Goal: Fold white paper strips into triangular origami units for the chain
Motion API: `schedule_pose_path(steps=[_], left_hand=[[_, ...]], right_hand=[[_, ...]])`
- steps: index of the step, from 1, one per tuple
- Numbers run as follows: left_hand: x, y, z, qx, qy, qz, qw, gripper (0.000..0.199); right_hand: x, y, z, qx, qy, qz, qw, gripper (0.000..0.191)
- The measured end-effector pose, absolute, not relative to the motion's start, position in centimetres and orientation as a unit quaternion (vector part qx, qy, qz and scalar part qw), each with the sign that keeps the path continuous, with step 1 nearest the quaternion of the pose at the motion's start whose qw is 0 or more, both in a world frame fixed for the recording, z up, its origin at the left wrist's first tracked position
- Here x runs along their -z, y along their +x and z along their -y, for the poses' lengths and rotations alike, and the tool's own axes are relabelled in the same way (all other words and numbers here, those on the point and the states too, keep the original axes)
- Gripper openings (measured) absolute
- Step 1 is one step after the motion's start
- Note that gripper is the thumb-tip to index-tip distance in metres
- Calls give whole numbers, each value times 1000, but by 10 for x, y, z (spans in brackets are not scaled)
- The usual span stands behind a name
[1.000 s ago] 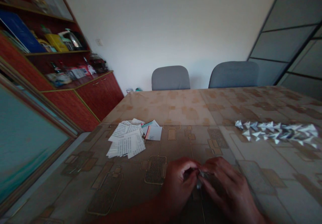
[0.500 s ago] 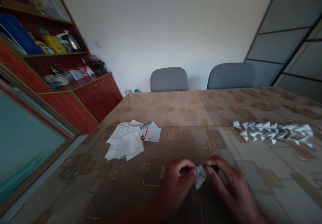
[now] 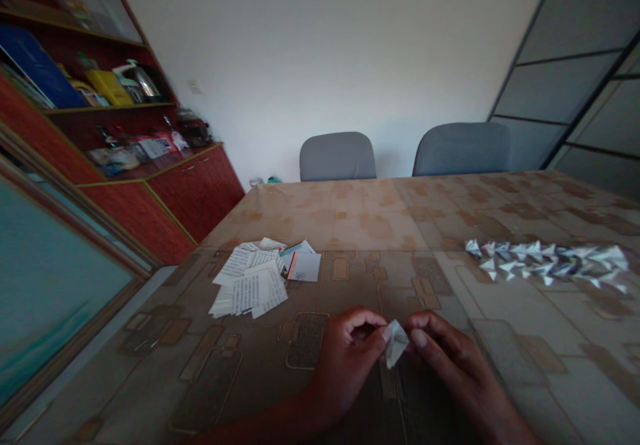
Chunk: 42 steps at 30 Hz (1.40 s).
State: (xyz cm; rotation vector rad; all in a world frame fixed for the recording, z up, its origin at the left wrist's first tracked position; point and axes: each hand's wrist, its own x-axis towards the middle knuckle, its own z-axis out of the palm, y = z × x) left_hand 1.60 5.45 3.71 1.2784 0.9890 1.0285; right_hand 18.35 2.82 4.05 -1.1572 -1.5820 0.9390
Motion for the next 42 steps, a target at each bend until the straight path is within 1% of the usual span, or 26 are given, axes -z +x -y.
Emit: schedule_pose_path(steps=[4,6,9,15,17,20,24,27,29,33,35,39,42], left_hand=[[-37,15,-51,-426,610,-407,530,19],[-37,14,-50,-421,642,-403,498,19],[-36,14,-49,-417,671,-403,462,18],[-36,12,-50,-411,704,-387,431,18],[-37,12,-50,-409,709,-380,430,19],[-37,11,-52,-408,713,-370,433,20],[-36,10,-54,-403,719,-360,437,21],[-32,9,-54,-397,703,-377,454,19],[-30,9,-53,-391,677,-392,485,19],[-27,11,-51,-354,600,-378,610,26],[-29,12,-51,-345,567,-370,651,27],[-32,14,-52,-361,559,-379,644,20],[-31,15,-51,-358,556,-382,646,20]], right_hand=[[-44,186,-26,-281,-470,693,469,6],[-46,187,-26,-241,-463,720,458,4],[-48,188,-27,-209,-455,741,446,6],[-46,190,-27,-171,-453,759,435,9],[-45,192,-27,-154,-435,779,425,16],[-45,196,-28,-145,-418,809,386,25],[-46,199,-29,-146,-416,822,361,21],[-44,199,-30,-149,-417,818,366,17],[-43,199,-31,-145,-416,814,379,14],[-41,201,-32,-146,-415,807,394,9],[-41,201,-32,-148,-411,811,389,8],[-43,203,-33,-132,-405,822,377,11],[-45,204,-33,-118,-404,835,356,16]])
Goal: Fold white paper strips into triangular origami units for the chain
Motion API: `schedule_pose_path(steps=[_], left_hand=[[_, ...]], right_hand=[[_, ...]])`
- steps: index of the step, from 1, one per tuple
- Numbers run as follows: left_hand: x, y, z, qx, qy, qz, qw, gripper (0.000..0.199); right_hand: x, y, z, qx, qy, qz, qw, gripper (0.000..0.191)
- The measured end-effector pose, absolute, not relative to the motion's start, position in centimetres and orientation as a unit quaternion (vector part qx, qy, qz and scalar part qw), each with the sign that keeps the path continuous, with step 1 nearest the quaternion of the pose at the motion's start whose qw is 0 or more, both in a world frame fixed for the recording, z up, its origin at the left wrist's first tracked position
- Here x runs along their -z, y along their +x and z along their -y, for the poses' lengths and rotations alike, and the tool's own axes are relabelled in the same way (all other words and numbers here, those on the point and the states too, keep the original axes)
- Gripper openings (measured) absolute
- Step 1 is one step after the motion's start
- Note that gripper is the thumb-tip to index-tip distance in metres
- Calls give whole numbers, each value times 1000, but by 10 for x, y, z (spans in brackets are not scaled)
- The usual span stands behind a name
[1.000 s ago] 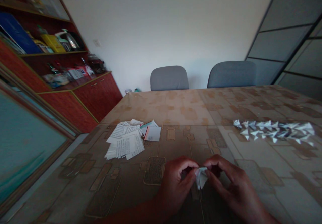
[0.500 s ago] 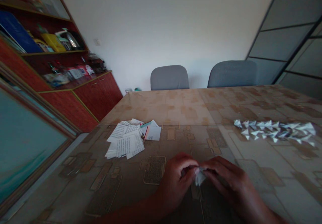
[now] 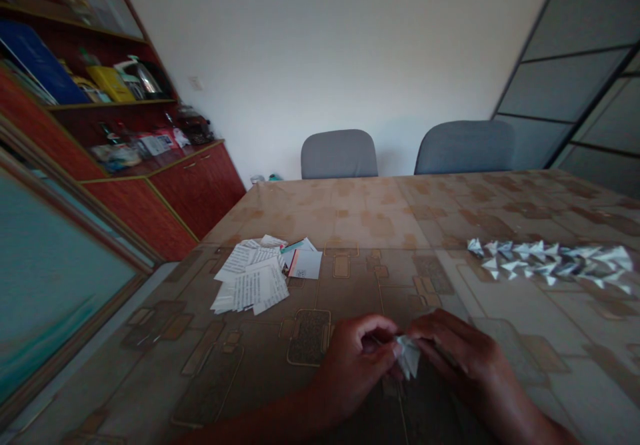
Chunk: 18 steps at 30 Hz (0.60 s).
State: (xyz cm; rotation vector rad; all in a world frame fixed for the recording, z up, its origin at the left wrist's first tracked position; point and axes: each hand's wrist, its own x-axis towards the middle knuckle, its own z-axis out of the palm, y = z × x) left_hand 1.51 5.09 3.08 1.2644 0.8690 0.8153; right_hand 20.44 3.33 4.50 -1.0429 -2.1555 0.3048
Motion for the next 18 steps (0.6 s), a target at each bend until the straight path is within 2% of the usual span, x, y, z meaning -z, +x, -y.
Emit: schedule_pose_path(steps=[7,14,18], left_hand=[[-25,15,-49,-347,629,-412,561,16],[-29,14,-51,-362,607,-422,568,21],[-32,13,-50,-360,621,-410,562,23]], right_hand=[[-45,202,-28,-87,-407,851,320,16],[-48,199,-26,-127,-424,809,388,14],[-49,199,-26,-110,-410,824,375,19]])
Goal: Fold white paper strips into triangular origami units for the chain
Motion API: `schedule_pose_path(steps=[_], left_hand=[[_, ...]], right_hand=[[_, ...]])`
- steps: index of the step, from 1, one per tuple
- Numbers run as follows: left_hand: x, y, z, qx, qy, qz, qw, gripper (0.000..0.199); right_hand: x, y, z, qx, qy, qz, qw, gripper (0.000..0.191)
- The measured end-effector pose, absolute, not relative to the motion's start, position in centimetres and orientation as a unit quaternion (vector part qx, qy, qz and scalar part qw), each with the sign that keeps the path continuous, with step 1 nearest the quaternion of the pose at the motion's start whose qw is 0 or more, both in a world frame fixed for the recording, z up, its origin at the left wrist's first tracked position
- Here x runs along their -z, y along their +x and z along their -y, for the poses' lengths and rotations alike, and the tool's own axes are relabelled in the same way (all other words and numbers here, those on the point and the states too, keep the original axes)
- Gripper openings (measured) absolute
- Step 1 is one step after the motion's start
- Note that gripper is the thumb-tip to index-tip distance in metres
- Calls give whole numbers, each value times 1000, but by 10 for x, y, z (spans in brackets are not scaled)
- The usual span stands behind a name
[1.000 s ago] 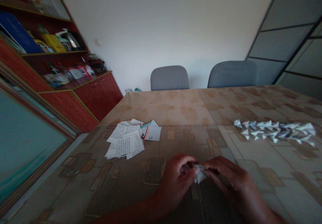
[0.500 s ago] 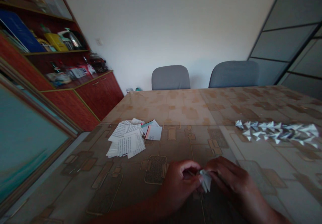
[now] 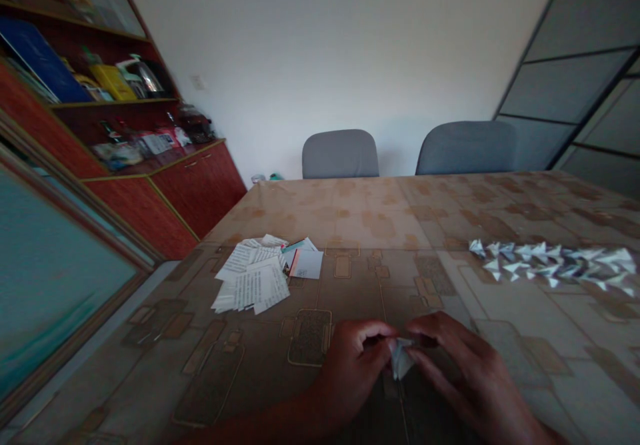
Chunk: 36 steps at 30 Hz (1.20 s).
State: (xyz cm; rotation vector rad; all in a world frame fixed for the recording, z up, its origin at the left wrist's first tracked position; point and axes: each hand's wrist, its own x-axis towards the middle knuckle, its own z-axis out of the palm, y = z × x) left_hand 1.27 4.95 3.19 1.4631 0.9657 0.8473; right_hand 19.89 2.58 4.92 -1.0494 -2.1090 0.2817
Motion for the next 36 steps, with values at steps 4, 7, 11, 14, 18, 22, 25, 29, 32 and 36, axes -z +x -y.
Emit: schedule_pose_path(steps=[4,7,11,14,18,22,25,29,32,36], left_hand=[[-31,12,-49,-353,642,-398,552,25],[-31,12,-49,-346,659,-387,544,25],[-30,12,-48,-351,661,-380,544,19],[-30,12,-48,-357,667,-380,533,21],[-32,12,-47,-361,673,-384,520,23],[-32,13,-47,-356,683,-384,509,24],[-30,13,-46,-361,683,-389,502,25],[-27,14,-45,-369,681,-392,496,25],[-25,14,-45,-367,687,-399,484,25],[-24,14,-47,-360,689,-401,484,24]], right_hand=[[-50,199,-27,-113,-400,836,358,15],[-52,198,-28,-117,-402,833,361,11],[-52,197,-28,-127,-402,827,372,10],[-50,196,-26,-147,-410,820,372,12],[-48,195,-23,-156,-419,811,376,16],[-47,194,-22,-146,-426,808,379,18],[-45,192,-23,-150,-434,804,378,18],[-43,189,-24,-157,-444,797,378,14],[-43,187,-25,-154,-451,796,375,10],[-46,188,-25,-147,-453,796,373,14]])
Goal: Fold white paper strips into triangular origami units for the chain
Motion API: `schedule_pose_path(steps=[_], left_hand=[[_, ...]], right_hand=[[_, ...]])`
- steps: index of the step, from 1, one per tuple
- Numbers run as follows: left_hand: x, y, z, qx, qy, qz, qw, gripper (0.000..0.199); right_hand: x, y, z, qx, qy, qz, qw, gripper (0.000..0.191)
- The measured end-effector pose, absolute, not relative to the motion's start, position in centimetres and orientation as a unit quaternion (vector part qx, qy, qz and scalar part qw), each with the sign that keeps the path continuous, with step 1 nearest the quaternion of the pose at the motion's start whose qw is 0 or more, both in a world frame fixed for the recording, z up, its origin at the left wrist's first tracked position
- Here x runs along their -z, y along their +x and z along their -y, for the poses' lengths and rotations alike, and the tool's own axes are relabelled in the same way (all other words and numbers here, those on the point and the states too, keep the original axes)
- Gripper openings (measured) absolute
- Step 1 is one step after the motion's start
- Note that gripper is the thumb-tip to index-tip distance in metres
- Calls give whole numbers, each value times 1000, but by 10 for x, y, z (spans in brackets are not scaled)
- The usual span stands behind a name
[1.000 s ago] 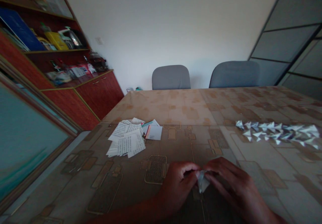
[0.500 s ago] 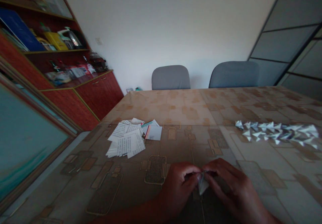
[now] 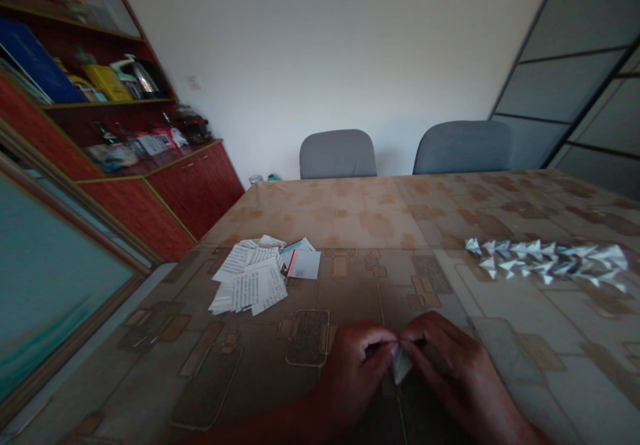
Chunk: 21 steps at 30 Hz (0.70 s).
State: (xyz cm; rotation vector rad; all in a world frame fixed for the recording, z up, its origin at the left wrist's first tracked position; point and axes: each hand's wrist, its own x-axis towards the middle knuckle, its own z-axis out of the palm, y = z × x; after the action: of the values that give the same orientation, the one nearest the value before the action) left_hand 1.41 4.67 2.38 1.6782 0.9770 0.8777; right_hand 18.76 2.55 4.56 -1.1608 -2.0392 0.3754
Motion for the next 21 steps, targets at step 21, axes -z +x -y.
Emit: schedule_pose_path(steps=[21], left_hand=[[-26,17,-53,-461,572,-418,535,5]], right_hand=[[-45,174,-25,-301,-504,695,415,20]])
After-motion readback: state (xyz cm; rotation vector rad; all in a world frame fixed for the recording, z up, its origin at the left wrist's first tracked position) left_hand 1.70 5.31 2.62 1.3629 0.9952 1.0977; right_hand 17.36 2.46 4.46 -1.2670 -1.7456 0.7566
